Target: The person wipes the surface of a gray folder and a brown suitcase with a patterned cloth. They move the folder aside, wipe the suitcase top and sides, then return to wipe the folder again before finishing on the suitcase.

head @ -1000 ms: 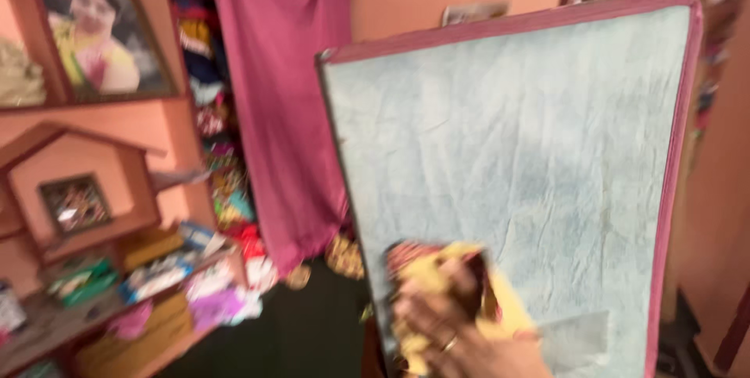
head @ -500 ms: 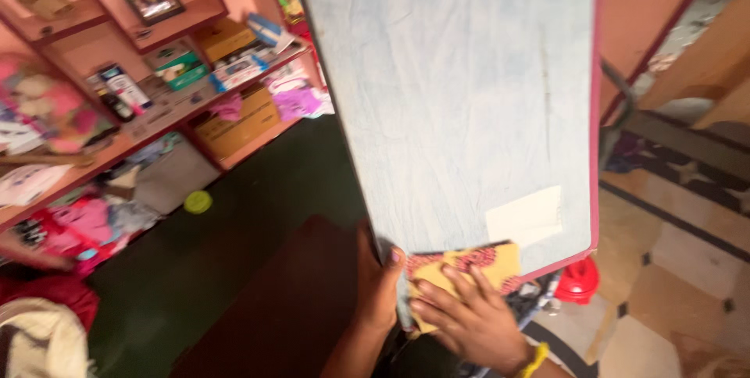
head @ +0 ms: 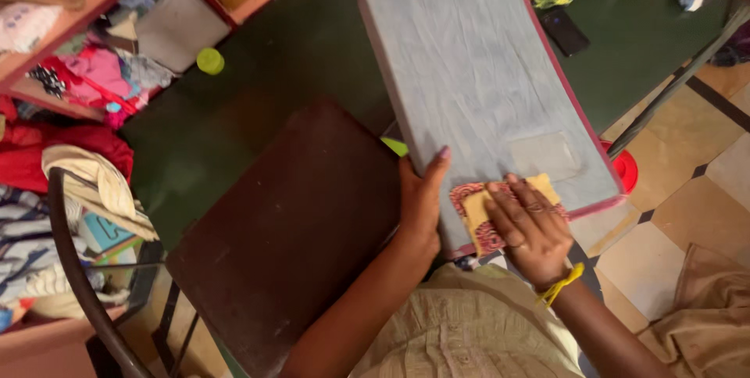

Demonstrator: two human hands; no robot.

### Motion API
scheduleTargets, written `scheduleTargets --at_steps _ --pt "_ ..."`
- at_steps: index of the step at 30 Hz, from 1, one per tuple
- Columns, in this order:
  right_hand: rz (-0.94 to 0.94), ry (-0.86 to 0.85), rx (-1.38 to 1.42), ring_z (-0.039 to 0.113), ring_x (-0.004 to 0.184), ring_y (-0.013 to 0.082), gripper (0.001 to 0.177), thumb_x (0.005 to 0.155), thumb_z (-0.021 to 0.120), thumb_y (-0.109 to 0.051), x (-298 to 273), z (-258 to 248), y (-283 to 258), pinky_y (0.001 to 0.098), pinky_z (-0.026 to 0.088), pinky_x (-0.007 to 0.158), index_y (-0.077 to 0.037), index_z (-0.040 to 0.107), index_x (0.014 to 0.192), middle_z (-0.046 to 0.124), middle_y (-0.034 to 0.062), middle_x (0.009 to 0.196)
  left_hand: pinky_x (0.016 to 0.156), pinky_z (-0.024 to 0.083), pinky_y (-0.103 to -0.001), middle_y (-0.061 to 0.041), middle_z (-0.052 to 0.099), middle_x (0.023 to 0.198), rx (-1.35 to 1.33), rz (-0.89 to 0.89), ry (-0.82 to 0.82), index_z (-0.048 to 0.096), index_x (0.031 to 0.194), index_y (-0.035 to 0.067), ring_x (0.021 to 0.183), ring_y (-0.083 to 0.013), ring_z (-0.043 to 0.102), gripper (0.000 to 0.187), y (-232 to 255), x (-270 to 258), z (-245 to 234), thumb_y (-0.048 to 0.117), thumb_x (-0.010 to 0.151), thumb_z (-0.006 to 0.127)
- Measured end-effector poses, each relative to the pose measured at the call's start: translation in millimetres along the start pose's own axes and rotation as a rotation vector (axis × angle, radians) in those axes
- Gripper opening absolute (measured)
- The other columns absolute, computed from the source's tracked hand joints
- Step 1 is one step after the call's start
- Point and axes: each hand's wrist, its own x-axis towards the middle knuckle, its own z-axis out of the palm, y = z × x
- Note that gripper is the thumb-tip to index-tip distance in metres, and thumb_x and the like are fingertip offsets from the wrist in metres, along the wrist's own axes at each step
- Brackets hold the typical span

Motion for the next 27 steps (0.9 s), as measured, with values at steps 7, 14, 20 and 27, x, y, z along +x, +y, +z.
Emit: scheduleTargets --at_steps 7,14,20,27 --pt "-0.004 -0.232 0.008 0.065 0.122 0.0295 0.027 0.083 0.069 -0.010 -42.3 -1.1 91.9 0.0439 0.048 0.094 -0.010 0.068 0.110 0.071 0.0066 0.130 0.099 0.050 -0.045 -0.013 0.058 0.133 -0.193 -0.328 0.257 0.043 0.137 0.013 0.119 -0.0283 0.059 0.071 -125.9 37.1 28.9 0.035 0.080 0.077" --pt "-0.201 -0.389 0.150 0.061 0.126 0.0272 0.033 0.080 0.067 -0.013 -79.7 53.1 145.4 0.0457 0.047 0.100 -0.015 0.066 0.113 0.067 0.0018 0.133 0.093 0.055 -0.053 -0.012 0.062 0.132 -0.282 -0.526 0.446 0.049 0.139 0.016 0.119 -0.0332 0.062 0.071 -243.1 67.2 -14.9 0.044 0.080 0.077" --pt "-0.406 -0.482 0.175 0.053 0.133 0.0294 0.035 0.078 0.068 -0.020 -105.6 141.7 170.9 0.0522 0.044 0.105 -0.020 0.065 0.113 0.059 0.0017 0.142 0.082 0.058 -0.056 -0.013 0.065 0.129 0.015 -0.721 0.253 0.043 0.145 0.026 0.102 -0.0347 0.070 0.071 -262.7 79.1 -56.0 0.057 0.086 0.067" --pt "-0.586 -0.688 0.185 0.044 0.142 0.0357 0.018 0.085 0.064 -0.026 -125.1 221.1 198.8 0.0574 0.037 0.113 -0.021 0.066 0.102 0.048 0.0031 0.155 0.069 0.057 -0.039 -0.002 0.062 0.136 0.219 -0.804 0.032 0.035 0.154 0.028 0.095 -0.0286 0.074 0.072 -276.2 62.4 -62.6 0.050 0.093 0.065"
